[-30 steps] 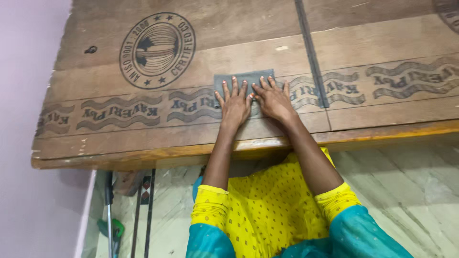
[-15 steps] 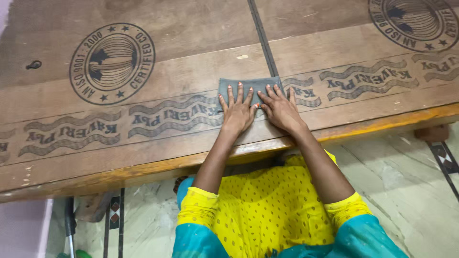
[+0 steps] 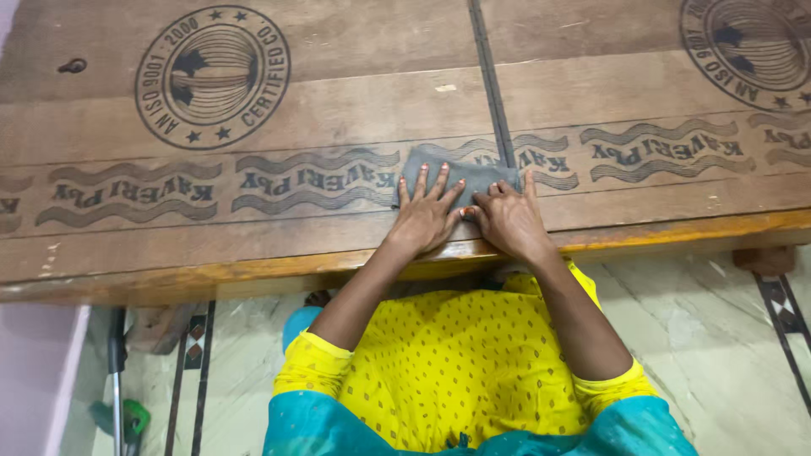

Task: The person sands a large wooden surface using a sanding block. They move the block back and forth across the surface, focusing on different areas to smooth the wood.

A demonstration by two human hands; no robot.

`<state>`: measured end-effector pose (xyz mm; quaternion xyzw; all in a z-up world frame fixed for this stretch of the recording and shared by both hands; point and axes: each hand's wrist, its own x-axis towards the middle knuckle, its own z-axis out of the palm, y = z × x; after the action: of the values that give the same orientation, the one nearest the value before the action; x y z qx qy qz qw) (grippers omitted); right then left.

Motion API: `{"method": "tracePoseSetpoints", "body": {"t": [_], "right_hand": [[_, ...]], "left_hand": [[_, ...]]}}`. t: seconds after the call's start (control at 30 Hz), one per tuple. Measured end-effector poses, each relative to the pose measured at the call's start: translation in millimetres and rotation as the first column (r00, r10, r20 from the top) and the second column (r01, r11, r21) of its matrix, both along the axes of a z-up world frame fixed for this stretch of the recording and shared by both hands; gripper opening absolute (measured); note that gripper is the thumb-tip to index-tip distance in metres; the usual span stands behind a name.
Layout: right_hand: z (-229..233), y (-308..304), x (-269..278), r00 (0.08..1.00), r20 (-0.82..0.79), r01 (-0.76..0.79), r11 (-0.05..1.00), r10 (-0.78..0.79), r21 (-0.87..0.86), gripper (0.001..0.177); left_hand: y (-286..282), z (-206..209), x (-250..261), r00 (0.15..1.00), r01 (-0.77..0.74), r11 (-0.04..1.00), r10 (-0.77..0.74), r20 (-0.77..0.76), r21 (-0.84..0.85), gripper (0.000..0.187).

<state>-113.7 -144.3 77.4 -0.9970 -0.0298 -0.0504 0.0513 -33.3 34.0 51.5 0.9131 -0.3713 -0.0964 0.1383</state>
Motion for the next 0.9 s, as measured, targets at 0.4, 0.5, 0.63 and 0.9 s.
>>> {"method": "tracePoseSetpoints", "body": {"t": [0.4,0.5,0.63,0.9], "right_hand": [[4.3,72.9,26.6,0.961,0.128,-0.267,0.941,0.244,0.210,0.037],[12.6,86.7,33.4,0.968,0.048,-0.252,0.930,0.248,0.266,0.039],[21.4,99.8,43.4,0.973,-0.077,-0.191,0.943,0.219,0.274,0.039],[12.4,95.4,56.4,0.976,-0.115,-0.153,0.957,0.185,0.245,0.040]], "left_hand": [[101.1,12.0,1.2,0.969,-0.246,0.964,0.245,0.019,0.103,0.062],[144.3,18.3,17.3,0.930,-0.363,0.918,0.368,-0.002,0.161,0.062],[224.9,25.4,43.0,0.839,-0.538,0.825,0.544,0.017,0.175,0.062],[384.6,19.0,46.9,0.369,-0.929,0.370,0.923,0.111,0.007,0.060]]}}
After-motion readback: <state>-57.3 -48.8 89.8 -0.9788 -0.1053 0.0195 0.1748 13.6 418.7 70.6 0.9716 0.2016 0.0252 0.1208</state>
